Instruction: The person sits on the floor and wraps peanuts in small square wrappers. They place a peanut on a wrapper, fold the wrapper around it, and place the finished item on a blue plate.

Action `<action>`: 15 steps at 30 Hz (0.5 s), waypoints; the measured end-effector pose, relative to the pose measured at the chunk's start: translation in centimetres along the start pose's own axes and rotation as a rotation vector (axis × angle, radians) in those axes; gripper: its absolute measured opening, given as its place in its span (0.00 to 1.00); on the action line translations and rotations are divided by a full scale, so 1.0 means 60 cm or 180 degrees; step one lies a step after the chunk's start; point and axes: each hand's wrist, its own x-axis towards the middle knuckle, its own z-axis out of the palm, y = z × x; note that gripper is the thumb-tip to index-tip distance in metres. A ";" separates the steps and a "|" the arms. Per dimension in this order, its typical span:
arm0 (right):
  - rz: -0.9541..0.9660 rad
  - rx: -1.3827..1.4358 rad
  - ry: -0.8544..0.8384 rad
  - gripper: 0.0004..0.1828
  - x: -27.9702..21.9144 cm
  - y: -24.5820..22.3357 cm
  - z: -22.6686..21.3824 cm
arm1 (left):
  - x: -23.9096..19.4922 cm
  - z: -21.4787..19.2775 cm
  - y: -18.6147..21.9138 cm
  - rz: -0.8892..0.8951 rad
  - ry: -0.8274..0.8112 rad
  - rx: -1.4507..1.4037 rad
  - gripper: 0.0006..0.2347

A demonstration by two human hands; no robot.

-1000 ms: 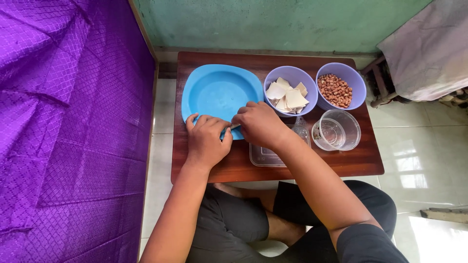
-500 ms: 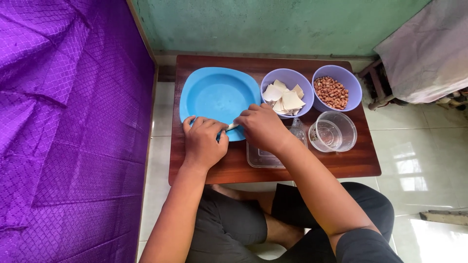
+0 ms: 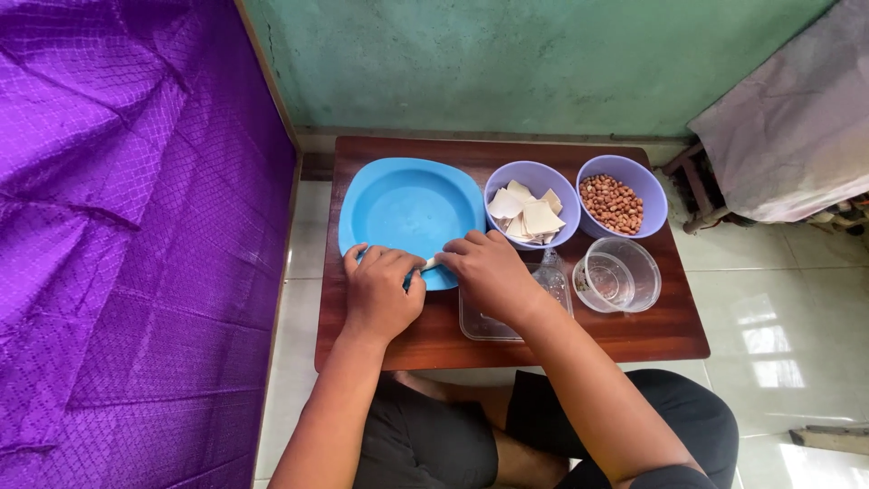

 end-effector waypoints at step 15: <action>-0.0073 -0.0091 -0.0059 0.18 -0.005 -0.001 0.004 | 0.005 -0.017 0.011 -0.0123 -0.0230 -0.0063 0.08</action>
